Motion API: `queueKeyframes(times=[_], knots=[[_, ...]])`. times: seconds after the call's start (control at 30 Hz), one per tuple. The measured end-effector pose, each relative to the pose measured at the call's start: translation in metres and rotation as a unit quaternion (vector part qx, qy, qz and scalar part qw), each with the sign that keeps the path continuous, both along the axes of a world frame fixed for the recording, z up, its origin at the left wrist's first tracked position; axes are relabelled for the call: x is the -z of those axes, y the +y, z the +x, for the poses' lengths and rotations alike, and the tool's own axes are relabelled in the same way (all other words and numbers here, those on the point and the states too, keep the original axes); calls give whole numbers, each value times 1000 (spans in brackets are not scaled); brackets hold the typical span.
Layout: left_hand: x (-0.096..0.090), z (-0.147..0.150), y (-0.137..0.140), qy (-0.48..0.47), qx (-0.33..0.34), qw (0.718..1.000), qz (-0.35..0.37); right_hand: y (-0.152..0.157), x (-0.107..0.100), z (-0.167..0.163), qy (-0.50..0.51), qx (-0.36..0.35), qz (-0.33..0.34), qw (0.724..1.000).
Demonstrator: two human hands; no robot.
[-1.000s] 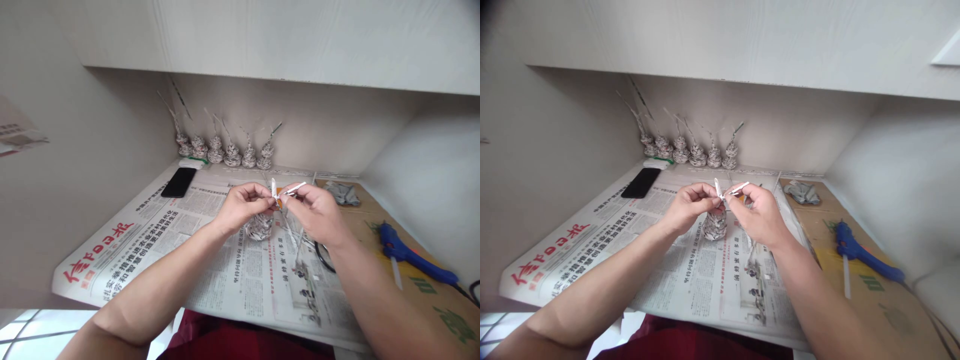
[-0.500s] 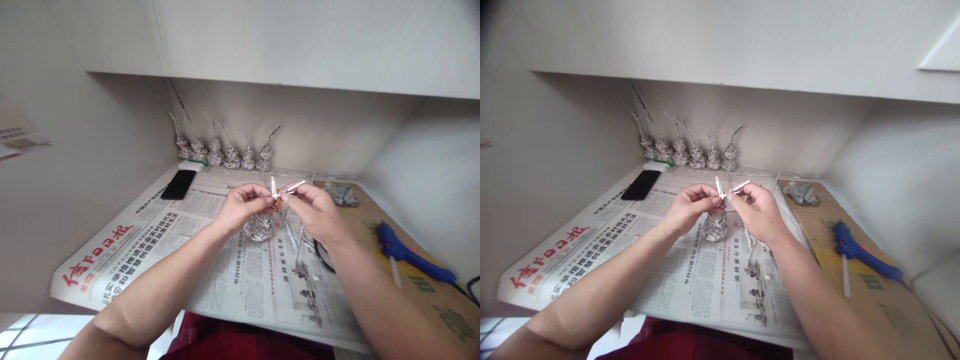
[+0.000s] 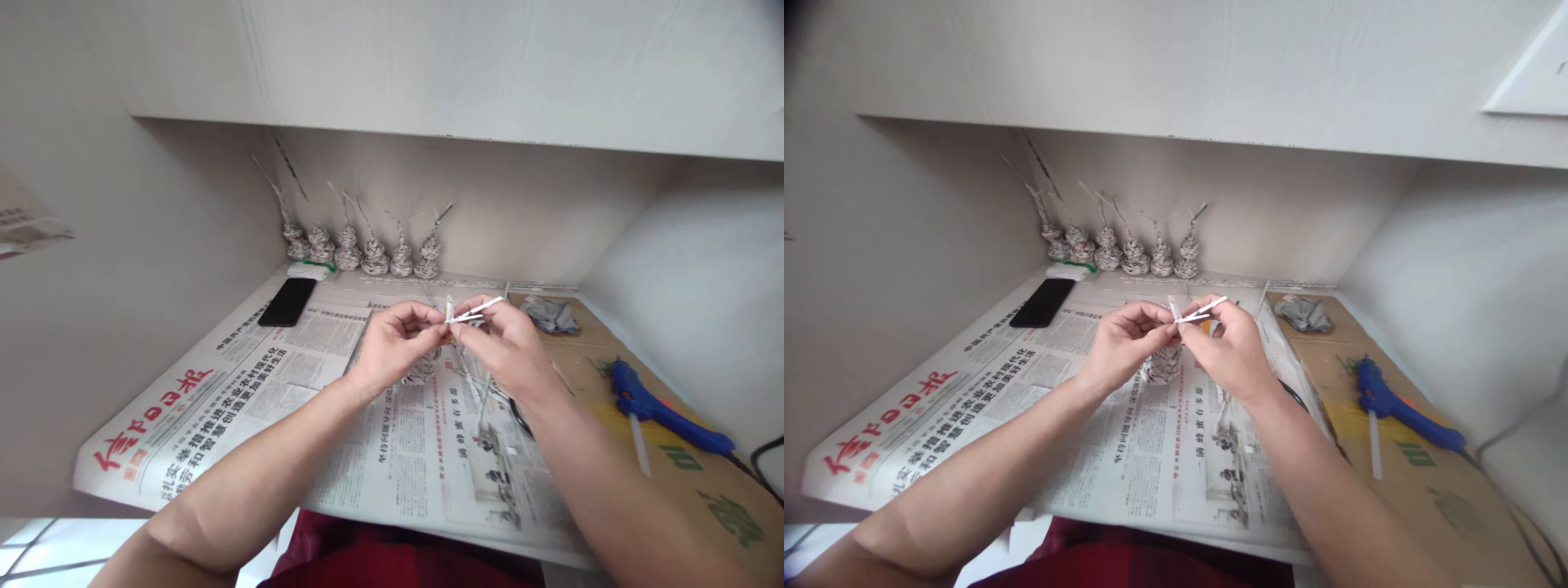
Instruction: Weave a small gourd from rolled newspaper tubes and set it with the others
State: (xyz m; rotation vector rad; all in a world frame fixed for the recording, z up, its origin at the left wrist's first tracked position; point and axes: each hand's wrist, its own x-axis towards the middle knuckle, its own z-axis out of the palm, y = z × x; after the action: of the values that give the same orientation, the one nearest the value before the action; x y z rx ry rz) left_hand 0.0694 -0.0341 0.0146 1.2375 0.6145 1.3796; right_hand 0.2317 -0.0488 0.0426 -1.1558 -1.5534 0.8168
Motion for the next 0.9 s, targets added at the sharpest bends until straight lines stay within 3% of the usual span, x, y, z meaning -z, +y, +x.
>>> queueKeyframes(times=[0.9], knots=[[5, -1, 6, 11, 12, 999, 35, 1, 3, -4, 43, 10, -33, 998]])
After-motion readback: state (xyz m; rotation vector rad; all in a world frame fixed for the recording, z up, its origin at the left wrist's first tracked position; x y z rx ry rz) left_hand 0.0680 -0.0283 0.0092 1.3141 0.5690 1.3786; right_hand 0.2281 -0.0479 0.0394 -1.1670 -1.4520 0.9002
